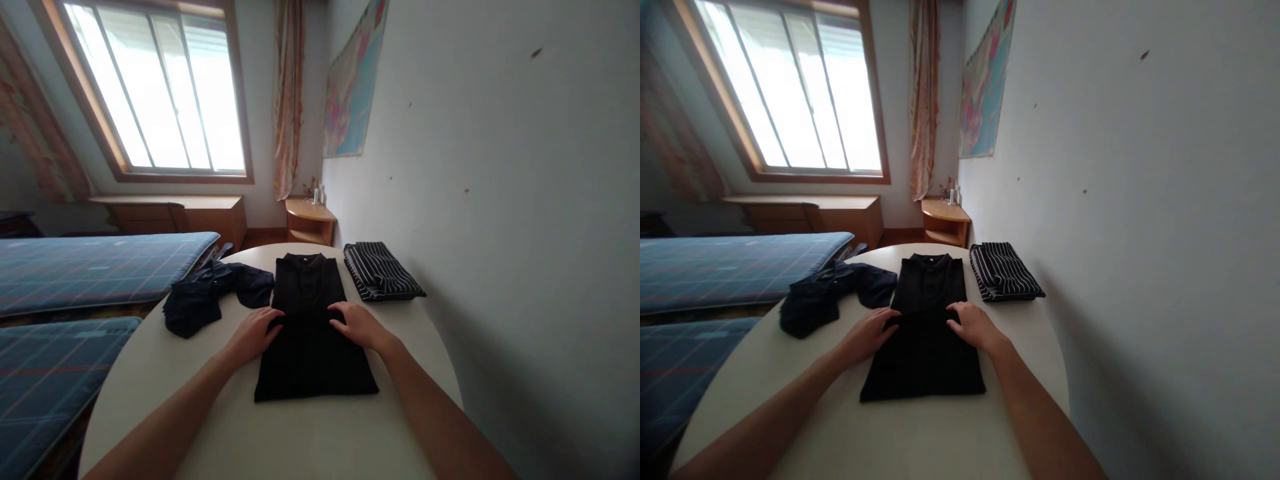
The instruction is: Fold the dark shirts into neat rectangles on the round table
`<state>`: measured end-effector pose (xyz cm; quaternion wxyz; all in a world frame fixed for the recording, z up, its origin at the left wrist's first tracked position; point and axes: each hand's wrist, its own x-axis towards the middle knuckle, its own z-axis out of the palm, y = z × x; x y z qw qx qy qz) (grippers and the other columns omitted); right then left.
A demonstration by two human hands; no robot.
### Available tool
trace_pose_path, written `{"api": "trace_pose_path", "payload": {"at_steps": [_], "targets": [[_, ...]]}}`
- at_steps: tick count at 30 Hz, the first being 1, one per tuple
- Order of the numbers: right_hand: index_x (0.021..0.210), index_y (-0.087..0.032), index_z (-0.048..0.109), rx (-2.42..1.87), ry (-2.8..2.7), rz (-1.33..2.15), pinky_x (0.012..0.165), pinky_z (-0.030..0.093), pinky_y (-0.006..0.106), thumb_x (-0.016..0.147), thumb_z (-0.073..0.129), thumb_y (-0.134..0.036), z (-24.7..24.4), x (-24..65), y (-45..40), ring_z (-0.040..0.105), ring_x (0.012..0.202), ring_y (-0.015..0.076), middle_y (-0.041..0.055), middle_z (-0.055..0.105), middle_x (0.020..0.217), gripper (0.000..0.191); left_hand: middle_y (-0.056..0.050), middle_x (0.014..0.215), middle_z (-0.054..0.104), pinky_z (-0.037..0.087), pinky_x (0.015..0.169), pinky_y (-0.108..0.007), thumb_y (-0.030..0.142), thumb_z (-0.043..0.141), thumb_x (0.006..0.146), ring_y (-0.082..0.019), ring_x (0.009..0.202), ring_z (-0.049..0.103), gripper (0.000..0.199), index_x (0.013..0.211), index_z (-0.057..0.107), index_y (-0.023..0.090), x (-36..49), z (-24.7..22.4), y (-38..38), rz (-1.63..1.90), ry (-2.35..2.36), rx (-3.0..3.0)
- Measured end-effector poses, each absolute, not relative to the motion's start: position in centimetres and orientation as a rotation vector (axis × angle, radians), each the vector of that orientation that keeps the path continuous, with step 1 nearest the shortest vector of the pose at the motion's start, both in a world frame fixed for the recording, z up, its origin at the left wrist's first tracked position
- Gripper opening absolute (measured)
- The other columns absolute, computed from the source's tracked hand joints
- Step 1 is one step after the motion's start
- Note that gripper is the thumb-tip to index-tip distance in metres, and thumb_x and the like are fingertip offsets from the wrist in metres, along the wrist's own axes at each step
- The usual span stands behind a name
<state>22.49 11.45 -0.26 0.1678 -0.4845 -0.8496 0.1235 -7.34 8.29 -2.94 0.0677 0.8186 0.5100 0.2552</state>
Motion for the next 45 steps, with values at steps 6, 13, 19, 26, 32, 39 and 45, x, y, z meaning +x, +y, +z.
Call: {"api": "trace_pose_path", "payload": {"at_steps": [6,13,19,26,32,39,45], "targets": [[0.110,-0.020,0.071,-1.387,-2.520,0.603,0.088,0.048,0.032,0.081,0.066,-0.034,2.2,23.1,9.3,0.067,0.095,0.0232,0.0075,0.074,0.104,0.032,-0.006,0.102,0.072,0.048,0.089,-0.037,0.035,0.062,0.086,-0.024,0.096,0.066,0.026,0.108,0.068,0.023,-7.7,-0.7,6.2,0.582,1.472,2.507],[0.096,-0.019,0.072,-1.420,-2.597,0.632,0.069,0.044,0.027,0.078,0.064,-0.029,3.4,22.9,7.5,0.066,0.079,0.0194,0.0059,0.073,0.090,0.022,-0.003,0.095,0.073,0.048,0.087,-0.035,0.026,0.060,0.081,-0.023,0.090,0.068,0.020,0.099,0.070,0.025,-7.4,0.1,5.0,0.458,1.423,2.644],[0.099,-0.021,0.068,-1.347,-2.402,0.391,0.074,0.044,0.027,0.084,0.061,-0.030,3.0,23.0,8.6,0.066,0.082,0.0188,0.0047,0.072,0.092,0.019,-0.004,0.097,0.071,0.049,0.086,-0.033,0.023,0.052,0.088,-0.021,0.092,0.066,0.019,0.101,0.066,0.023,-7.3,-0.6,6.5,0.860,1.510,2.626],[0.107,-0.019,0.069,-1.314,-2.358,0.284,0.096,0.044,0.033,0.091,0.056,-0.027,0.2,23.0,11.9,0.063,0.104,0.0219,0.0083,0.072,0.107,0.022,-0.006,0.108,0.069,0.049,0.090,-0.036,0.025,0.050,0.094,-0.023,0.101,0.063,0.023,0.111,0.064,0.024,-7.0,-3.4,9.1,0.886,1.553,2.529],[0.107,-0.020,0.073,-1.381,-2.460,0.402,0.093,0.046,0.034,0.085,0.062,-0.033,0.5,23.3,11.3,0.066,0.102,0.0241,0.0088,0.073,0.106,0.028,-0.006,0.097,0.070,0.048,0.087,-0.035,0.029,0.057,0.087,-0.023,0.094,0.063,0.020,0.104,0.068,0.023,-6.9,-1.9,7.6,0.745,1.573,2.492],[0.092,-0.020,0.070,-1.361,-2.549,0.586,0.072,0.045,0.025,0.075,0.064,-0.023,2.6,23.5,8.4,0.065,0.081,0.0184,0.0040,0.073,0.090,0.019,-0.004,0.093,0.072,0.047,0.087,-0.035,0.025,0.058,0.082,-0.023,0.091,0.066,0.020,0.098,0.070,0.024,-7.2,-0.1,5.4,0.600,1.495,2.521],[0.093,-0.020,0.064,-1.231,-2.363,0.421,0.073,0.044,0.025,0.078,0.060,-0.020,3.0,23.1,8.8,0.063,0.077,0.0157,0.0010,0.070,0.085,0.015,-0.005,0.098,0.071,0.048,0.088,-0.033,0.029,0.049,0.091,-0.022,0.093,0.066,0.021,0.103,0.066,0.023,-7.2,-0.7,6.5,0.902,1.631,2.475]]}}
